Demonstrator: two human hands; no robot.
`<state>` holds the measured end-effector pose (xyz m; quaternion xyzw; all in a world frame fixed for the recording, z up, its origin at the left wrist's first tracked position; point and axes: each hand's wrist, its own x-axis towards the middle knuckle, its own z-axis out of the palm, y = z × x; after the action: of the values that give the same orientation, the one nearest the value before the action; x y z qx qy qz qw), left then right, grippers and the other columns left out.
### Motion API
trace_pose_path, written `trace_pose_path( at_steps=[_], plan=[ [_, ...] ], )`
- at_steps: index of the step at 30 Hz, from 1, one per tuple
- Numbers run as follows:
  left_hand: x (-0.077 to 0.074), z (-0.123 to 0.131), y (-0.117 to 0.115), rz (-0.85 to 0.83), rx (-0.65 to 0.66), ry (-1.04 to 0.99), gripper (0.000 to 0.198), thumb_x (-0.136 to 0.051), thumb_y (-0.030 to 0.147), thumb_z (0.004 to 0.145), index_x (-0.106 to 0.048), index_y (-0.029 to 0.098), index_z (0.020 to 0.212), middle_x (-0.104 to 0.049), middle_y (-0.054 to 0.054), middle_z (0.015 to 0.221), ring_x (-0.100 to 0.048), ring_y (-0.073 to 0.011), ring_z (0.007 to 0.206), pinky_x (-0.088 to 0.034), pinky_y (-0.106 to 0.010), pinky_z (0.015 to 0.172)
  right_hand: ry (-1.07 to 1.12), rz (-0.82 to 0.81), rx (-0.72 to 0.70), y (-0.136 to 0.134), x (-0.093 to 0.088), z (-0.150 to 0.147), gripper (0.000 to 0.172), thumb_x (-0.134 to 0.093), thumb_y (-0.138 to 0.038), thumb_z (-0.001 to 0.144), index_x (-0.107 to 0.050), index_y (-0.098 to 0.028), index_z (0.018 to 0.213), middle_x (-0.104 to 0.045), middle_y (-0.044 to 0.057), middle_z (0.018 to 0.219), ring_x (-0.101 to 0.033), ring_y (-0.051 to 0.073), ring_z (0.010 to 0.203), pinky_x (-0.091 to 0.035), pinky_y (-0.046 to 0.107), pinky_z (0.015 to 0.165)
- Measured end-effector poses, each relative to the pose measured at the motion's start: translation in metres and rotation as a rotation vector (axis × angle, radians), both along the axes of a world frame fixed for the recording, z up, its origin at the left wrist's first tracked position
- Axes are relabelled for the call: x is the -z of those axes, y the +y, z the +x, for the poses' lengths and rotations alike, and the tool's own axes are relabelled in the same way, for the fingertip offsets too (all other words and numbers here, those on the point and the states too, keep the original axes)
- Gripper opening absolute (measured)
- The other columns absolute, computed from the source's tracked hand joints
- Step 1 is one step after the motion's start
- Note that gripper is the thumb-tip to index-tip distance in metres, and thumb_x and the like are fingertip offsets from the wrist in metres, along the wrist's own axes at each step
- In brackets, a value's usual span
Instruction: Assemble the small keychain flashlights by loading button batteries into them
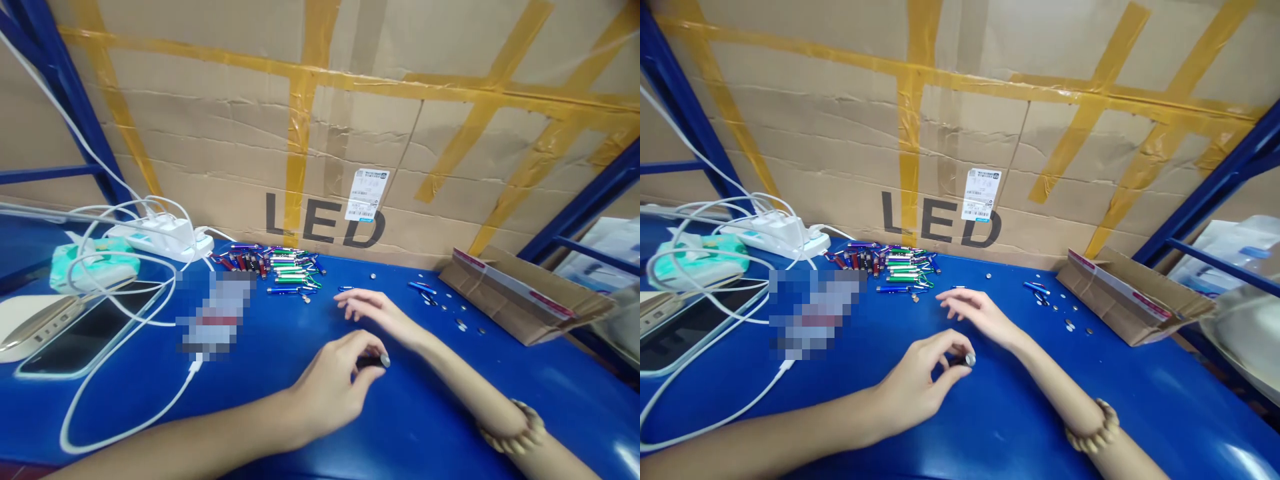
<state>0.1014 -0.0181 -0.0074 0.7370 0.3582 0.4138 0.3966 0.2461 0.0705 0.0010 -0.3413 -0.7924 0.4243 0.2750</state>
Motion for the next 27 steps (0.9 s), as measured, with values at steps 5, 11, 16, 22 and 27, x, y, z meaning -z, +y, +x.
trace_pose_path(
  at_steps=[5, 11, 16, 22, 27],
  plan=[
    [0.004, 0.000, -0.005, 0.015, 0.117, 0.030, 0.013, -0.055, 0.013, 0.078, -0.059, 0.020, 0.089, -0.066, -0.002, 0.088, -0.060, -0.0134, 0.076, -0.048, -0.021, 0.066, -0.469, 0.455, 0.139, 0.003, 0.007, -0.037, 0.036, -0.054, -0.042, 0.081, -0.060, -0.026, 0.112, -0.060, 0.004, 0.095, -0.059, 0.014, 0.073, -0.044, 0.025, 0.059],
    [0.010, 0.000, 0.004, -0.077, -0.005, 0.006, 0.013, -0.057, 0.012, 0.074, -0.058, 0.019, 0.084, -0.066, -0.002, 0.083, -0.060, -0.0141, 0.076, -0.046, -0.021, 0.061, -0.482, 0.460, 0.291, 0.012, 0.004, -0.069, 0.020, -0.061, -0.043, 0.076, -0.071, -0.027, 0.082, -0.066, -0.001, 0.080, -0.061, 0.014, 0.073, -0.039, 0.023, 0.055],
    [0.011, -0.001, 0.011, -0.155, -0.145, -0.028, 0.012, -0.057, 0.014, 0.074, -0.057, 0.020, 0.085, -0.065, -0.001, 0.084, -0.059, -0.0138, 0.073, -0.044, -0.022, 0.061, -0.462, 0.426, 0.293, 0.026, 0.005, -0.067, 0.015, -0.064, -0.037, 0.072, -0.072, -0.025, 0.073, -0.069, -0.001, 0.076, -0.061, 0.014, 0.066, -0.037, 0.023, 0.051],
    [0.010, -0.004, 0.023, -0.305, -0.256, -0.137, 0.008, -0.052, 0.015, 0.077, -0.051, 0.019, 0.085, -0.060, -0.001, 0.078, -0.059, -0.0126, 0.066, -0.044, -0.023, 0.058, -0.238, 0.194, -0.003, 0.036, -0.019, -0.034, 0.027, -0.064, -0.038, 0.072, -0.072, -0.015, 0.084, -0.071, 0.004, 0.072, -0.058, 0.011, 0.055, -0.043, 0.021, 0.051],
    [0.005, -0.005, 0.028, -0.360, -0.298, -0.226, 0.005, -0.054, 0.017, 0.077, -0.052, 0.018, 0.081, -0.059, -0.002, 0.080, -0.057, -0.0131, 0.071, -0.043, -0.022, 0.060, -0.160, 0.091, -0.214, 0.034, -0.051, -0.003, 0.027, -0.071, -0.035, 0.067, -0.073, -0.014, 0.083, -0.068, 0.003, 0.065, -0.055, 0.009, 0.054, -0.040, 0.019, 0.048]
  ],
)
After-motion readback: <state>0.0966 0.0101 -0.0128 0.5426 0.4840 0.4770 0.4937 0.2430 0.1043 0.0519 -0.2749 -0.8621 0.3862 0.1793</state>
